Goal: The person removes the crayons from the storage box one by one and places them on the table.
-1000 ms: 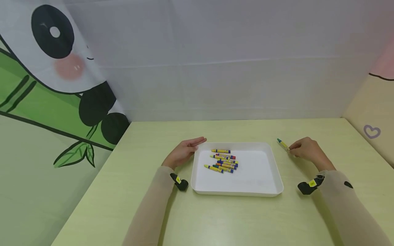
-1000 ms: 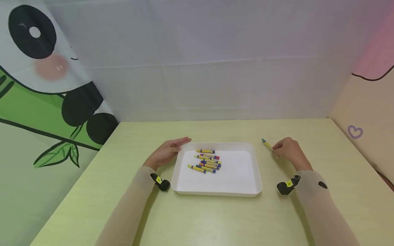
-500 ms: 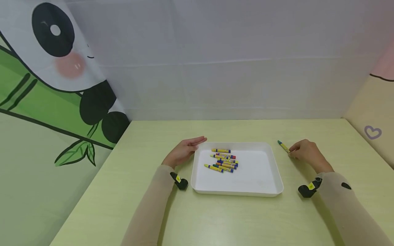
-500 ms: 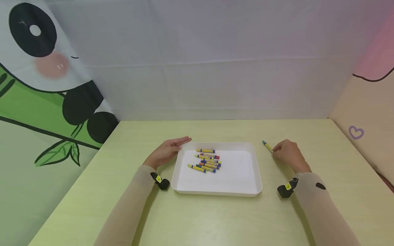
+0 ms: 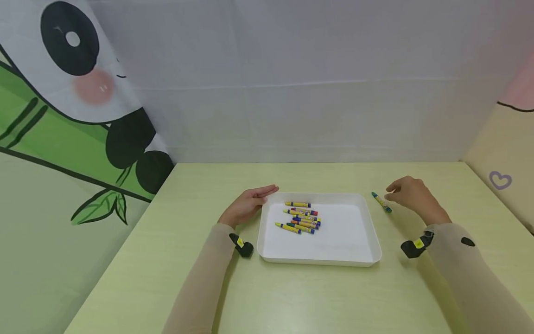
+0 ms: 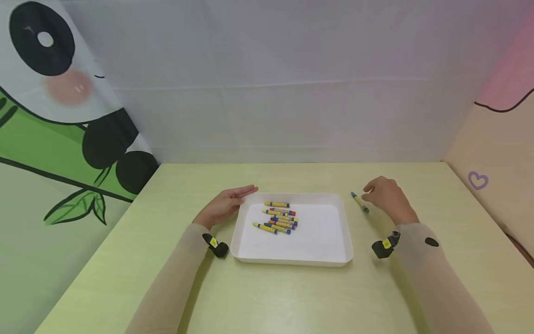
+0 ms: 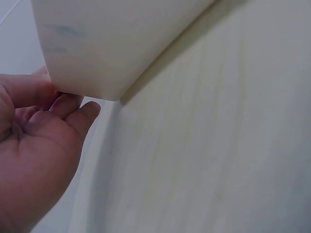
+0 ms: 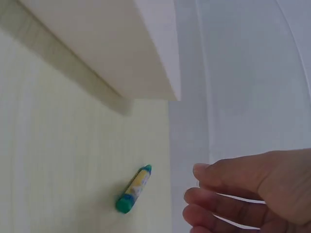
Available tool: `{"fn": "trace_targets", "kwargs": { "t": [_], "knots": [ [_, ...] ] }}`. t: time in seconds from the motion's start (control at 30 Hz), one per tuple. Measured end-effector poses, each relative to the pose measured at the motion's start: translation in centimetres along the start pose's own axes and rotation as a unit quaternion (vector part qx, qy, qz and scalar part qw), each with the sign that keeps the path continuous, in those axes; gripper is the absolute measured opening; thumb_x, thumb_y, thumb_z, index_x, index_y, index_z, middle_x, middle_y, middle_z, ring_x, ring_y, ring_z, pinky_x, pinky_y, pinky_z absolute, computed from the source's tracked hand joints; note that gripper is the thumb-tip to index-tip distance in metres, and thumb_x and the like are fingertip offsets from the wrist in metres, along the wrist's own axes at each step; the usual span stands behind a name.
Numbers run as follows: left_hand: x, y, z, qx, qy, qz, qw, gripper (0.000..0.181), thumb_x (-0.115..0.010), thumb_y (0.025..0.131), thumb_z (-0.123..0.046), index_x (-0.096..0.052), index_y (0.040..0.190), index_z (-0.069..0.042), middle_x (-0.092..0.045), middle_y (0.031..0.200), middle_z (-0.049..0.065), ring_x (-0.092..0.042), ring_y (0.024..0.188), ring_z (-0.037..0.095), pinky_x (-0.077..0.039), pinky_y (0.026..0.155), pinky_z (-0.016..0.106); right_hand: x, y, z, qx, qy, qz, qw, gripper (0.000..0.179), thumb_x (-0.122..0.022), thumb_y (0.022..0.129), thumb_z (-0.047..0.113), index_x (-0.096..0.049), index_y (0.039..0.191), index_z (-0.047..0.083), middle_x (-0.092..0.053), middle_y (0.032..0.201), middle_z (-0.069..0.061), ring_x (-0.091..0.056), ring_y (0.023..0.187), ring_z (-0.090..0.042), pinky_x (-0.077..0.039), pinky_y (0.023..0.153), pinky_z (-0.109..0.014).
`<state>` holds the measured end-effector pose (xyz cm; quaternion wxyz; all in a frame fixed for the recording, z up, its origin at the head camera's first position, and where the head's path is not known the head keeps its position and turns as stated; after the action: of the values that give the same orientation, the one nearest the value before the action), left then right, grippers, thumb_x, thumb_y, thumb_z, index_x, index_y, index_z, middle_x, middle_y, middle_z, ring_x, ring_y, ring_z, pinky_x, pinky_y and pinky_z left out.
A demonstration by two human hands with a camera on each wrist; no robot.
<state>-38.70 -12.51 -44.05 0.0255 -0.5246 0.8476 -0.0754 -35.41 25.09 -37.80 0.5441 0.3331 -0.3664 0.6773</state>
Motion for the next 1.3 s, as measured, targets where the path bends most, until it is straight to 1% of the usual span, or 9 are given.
{"fn": "trace_targets", "kwargs": {
  "t": [0.17, 0.33, 0.43, 0.53, 0.73, 0.87, 1.0, 1.1, 1.3],
  "knots": [
    [0.1, 0.1, 0.1, 0.002, 0.000, 0.002, 1.0000, 0.047, -0.037, 0.101, 0.003, -0.041, 0.146, -0.009, -0.042, 0.151, 0.001, -0.030, 0.144, 0.016, -0.030, 0.115, 0.038, 0.6, 0.5, 2.8, 0.018, 0.019, -0.004, 0.9997, 0.041, -0.060, 0.093, 0.023, -0.061, 0.122, -0.006, -0.065, 0.112, -0.025, -0.064, 0.093, -0.034, -0.053, 0.077, -0.046],
    [0.1, 0.2, 0.1, -0.001, -0.002, 0.009, 1.0000, 0.048, -0.036, 0.101, 0.003, -0.040, 0.147, -0.008, -0.040, 0.152, 0.003, -0.029, 0.144, 0.018, -0.030, 0.116, 0.039, -0.1, 1.6, 5.5, 0.042, 0.052, 0.005, 0.9978, 0.038, -0.060, 0.094, 0.025, -0.063, 0.121, -0.001, -0.068, 0.109, -0.020, -0.065, 0.096, -0.034, -0.054, 0.081, -0.045],
    [0.1, 0.2, 0.0, -0.002, -0.006, 0.010, 0.9999, 0.048, -0.037, 0.101, 0.003, -0.040, 0.147, -0.008, -0.041, 0.152, 0.003, -0.030, 0.144, 0.018, -0.030, 0.116, 0.038, -1.2, 2.3, 6.8, 0.050, 0.068, 0.022, 0.9962, 0.037, -0.061, 0.094, 0.024, -0.063, 0.121, -0.001, -0.067, 0.109, -0.020, -0.066, 0.096, -0.035, -0.055, 0.082, -0.045],
    [0.0, 0.2, 0.1, -0.002, -0.011, 0.010, 0.9999, 0.048, -0.037, 0.100, 0.003, -0.040, 0.147, -0.008, -0.041, 0.152, 0.003, -0.030, 0.144, 0.017, -0.030, 0.116, 0.038, -2.5, 3.0, 7.9, 0.050, 0.075, 0.037, 0.9952, 0.036, -0.062, 0.093, 0.022, -0.064, 0.120, -0.001, -0.068, 0.108, -0.018, -0.065, 0.095, -0.033, -0.055, 0.083, -0.044],
    [-0.1, 0.5, 0.2, -0.006, -0.019, 0.010, 0.9998, 0.048, -0.036, 0.100, 0.005, -0.038, 0.147, -0.006, -0.039, 0.152, 0.006, -0.029, 0.144, 0.018, -0.028, 0.117, 0.038, -5.3, 3.9, 10.0, 0.068, 0.063, 0.067, 0.9934, 0.030, -0.065, 0.091, 0.020, -0.068, 0.114, 0.000, -0.071, 0.101, -0.014, -0.066, 0.090, -0.029, -0.055, 0.080, -0.041],
    [0.0, 0.4, 0.1, -0.002, -0.016, 0.005, 0.9999, 0.048, -0.037, 0.100, 0.005, -0.039, 0.147, -0.007, -0.041, 0.152, 0.005, -0.031, 0.143, 0.017, -0.029, 0.116, 0.038, -7.3, 4.3, 11.0, 0.084, 0.063, 0.094, 0.9901, 0.024, -0.067, 0.090, 0.018, -0.071, 0.107, 0.002, -0.072, 0.098, -0.012, -0.066, 0.087, -0.026, -0.056, 0.079, -0.040],
    [0.1, 0.3, 0.1, -0.004, -0.009, 0.005, 0.9999, 0.048, -0.037, 0.100, 0.004, -0.040, 0.147, -0.008, -0.041, 0.152, 0.003, -0.030, 0.144, 0.017, -0.030, 0.116, 0.038, -9.2, 4.7, 11.8, 0.091, 0.058, 0.113, 0.9877, 0.021, -0.069, 0.089, 0.017, -0.072, 0.104, 0.003, -0.072, 0.094, -0.009, -0.065, 0.080, -0.021, -0.056, 0.073, -0.033],
    [0.1, 0.3, 0.2, -0.005, -0.006, 0.005, 1.0000, 0.049, -0.037, 0.100, 0.004, -0.040, 0.147, -0.009, -0.041, 0.152, 0.003, -0.030, 0.144, 0.017, -0.030, 0.116, 0.038, -10.3, 5.0, 12.2, 0.086, 0.046, 0.123, 0.9876, 0.019, -0.070, 0.087, 0.018, -0.073, 0.101, 0.006, -0.071, 0.092, -0.006, -0.061, 0.076, -0.016, -0.052, 0.069, -0.026],
    [0.1, 0.4, 0.3, -0.001, -0.011, 0.001, 0.9999, 0.049, -0.037, 0.100, 0.005, -0.041, 0.146, -0.009, -0.042, 0.151, 0.002, -0.031, 0.143, 0.016, -0.030, 0.116, 0.037, -11.5, 5.0, 13.2, 0.095, 0.034, 0.141, 0.9848, 0.016, -0.071, 0.086, 0.015, -0.074, 0.099, 0.006, -0.069, 0.089, -0.005, -0.057, 0.074, -0.014, -0.049, 0.068, -0.023]
  ]
}}
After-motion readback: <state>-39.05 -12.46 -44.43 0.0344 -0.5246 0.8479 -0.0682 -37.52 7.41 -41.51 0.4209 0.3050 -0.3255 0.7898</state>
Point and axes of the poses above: each hand's wrist, its own y-axis towards the middle knuckle, its own x-axis out of the back of the hand, z = x × y, the point moved 10 cm from there along y, towards the middle knuckle
